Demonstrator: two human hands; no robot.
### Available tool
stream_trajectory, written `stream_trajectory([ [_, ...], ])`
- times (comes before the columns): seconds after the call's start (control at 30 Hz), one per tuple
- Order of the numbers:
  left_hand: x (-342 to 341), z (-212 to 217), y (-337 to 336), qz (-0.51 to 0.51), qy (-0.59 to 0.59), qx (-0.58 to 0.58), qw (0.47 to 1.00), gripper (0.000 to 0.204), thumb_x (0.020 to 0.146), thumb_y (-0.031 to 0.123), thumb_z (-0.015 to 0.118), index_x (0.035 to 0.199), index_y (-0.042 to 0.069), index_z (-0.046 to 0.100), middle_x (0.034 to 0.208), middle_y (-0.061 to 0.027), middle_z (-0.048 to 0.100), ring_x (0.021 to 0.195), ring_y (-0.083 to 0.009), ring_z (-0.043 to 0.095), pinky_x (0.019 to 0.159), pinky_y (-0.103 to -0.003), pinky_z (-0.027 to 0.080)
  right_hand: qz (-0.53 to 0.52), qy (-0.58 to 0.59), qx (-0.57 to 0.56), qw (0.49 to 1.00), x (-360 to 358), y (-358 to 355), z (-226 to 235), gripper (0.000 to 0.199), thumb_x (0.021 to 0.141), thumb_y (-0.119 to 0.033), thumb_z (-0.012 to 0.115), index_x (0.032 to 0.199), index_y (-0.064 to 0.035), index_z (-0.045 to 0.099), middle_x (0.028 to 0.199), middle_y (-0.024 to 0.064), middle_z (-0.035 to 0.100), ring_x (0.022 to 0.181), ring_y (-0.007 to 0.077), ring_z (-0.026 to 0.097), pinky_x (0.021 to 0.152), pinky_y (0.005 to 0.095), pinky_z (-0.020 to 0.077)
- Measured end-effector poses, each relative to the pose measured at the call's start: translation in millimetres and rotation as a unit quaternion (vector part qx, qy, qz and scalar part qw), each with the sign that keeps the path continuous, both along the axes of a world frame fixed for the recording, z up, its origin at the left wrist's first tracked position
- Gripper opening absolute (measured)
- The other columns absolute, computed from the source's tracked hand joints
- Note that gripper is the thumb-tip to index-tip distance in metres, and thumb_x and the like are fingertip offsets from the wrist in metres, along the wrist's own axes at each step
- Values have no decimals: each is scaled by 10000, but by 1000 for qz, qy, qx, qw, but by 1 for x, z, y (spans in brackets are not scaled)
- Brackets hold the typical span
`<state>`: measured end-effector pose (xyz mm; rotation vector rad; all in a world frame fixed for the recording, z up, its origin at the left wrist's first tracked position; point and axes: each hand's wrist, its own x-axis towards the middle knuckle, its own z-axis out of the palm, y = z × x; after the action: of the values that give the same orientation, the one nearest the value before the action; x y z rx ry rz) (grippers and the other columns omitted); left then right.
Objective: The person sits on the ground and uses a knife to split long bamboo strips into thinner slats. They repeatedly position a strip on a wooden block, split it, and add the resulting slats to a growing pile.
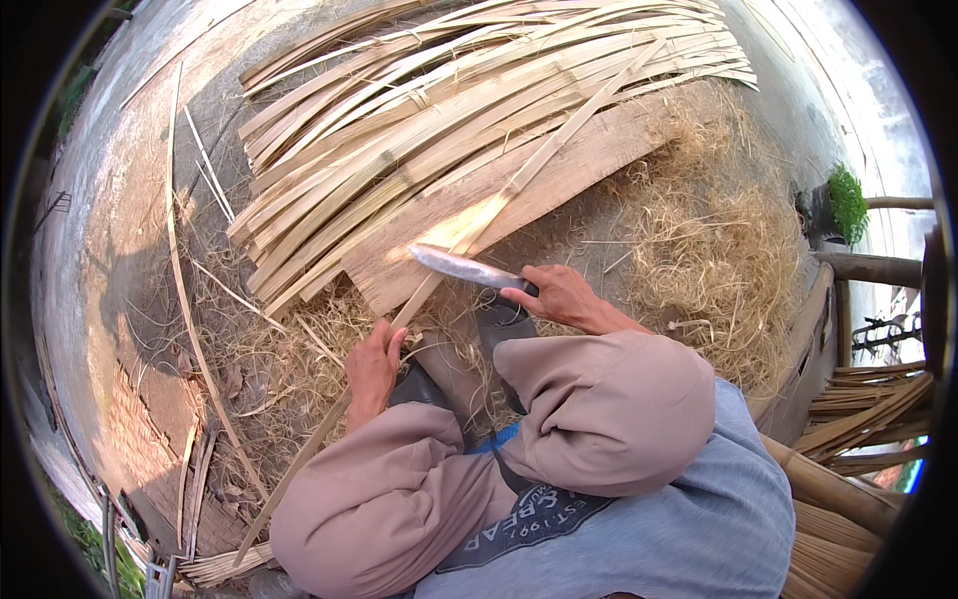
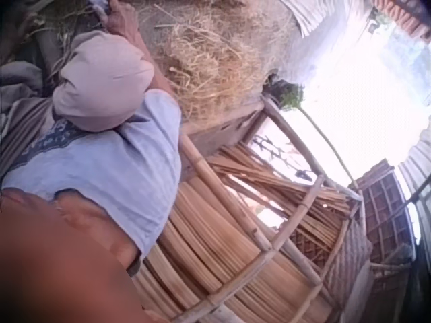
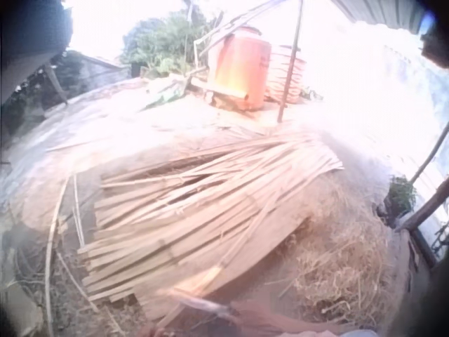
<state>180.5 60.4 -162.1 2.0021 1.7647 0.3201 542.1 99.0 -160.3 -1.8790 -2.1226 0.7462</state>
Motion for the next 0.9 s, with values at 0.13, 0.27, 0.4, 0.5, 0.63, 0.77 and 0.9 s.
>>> stream_trajectory([
  [0.13, -20, 19, -37, 42, 11, -66, 997, 334, 1016, 404, 616, 904, 93, 563, 703, -218, 642, 692, -482, 627, 592, -554, 443, -130, -46, 53, 989, 69, 45, -19, 654, 969, -624, 579, 780, -2, 648, 634, 247, 641, 634, 417, 686, 624, 495, 547],
  [0.27, -16, 14, -27, 27, -28, -53, 998, 343, 1012, 402, 624, 896, 88, 554, 704, -225, 626, 670, -482, 609, 587, -559, 430, -236, -4, 33, 971, 77, 64, -8, 650, 968, -606, 591, 813, 21, 663, 645, 265, 637, 638, 425, 683, 616, 493, 541],
  [0.4, -61, 12, -55, 53, 26, -65, 996, 370, 991, 415, 652, 881, 81, 537, 670, -195, 608, 631, -455, 586, 576, -528, 423, -46, -17, -12, 999, 28, 32, -13, 656, 967, -618, 585, 815, 15, 668, 689, 262, 661, 657, 435, 681, 635, 502, 543],
  [0.5, -129, 12, -95, 63, 32, -120, 990, 370, 992, 427, 642, 900, 81, 551, 658, -183, 602, 631, -423, 611, 582, -506, 427, -179, -60, 10, 982, 112, 72, -17, 673, 960, -657, 569, 821, -8, 680, 692, 230, 677, 700, 406, 705, 674, 504, 551],
  [0.63, -117, 22, -82, 39, 6, -102, 994, 362, 973, 383, 681, 864, 61, 554, 647, -173, 578, 594, -393, 566, 571, -469, 409, -248, -135, 119, 952, 185, 104, -30, 698, 982, -629, 560, 725, 14, 639, 593, 182, 607, 579, 307, 629, 581, 452, 484],
  [0.77, -119, 21, -75, 77, -47, -145, 985, 365, 960, 347, 706, 822, 48, 550, 652, -174, 568, 580, -366, 531, 566, -446, 402, -245, -36, 50, 968, 159, 101, -19, 703, 988, -629, 548, 721, 16, 631, 601, 169, 614, 551, 292, 588, 566, 456, 468],
  [0.9, -143, 29, -92, 114, -91, -218, 965, 306, 941, 277, 736, 828, 42, 575, 672, -157, 577, 574, -308, 528, 555, -403, 408, -73, -36, -33, 996, 100, 61, -19, 682, 991, -600, 554, 764, 35, 658, 650, 217, 658, 624, 377, 657, 642, 469, 519],
])
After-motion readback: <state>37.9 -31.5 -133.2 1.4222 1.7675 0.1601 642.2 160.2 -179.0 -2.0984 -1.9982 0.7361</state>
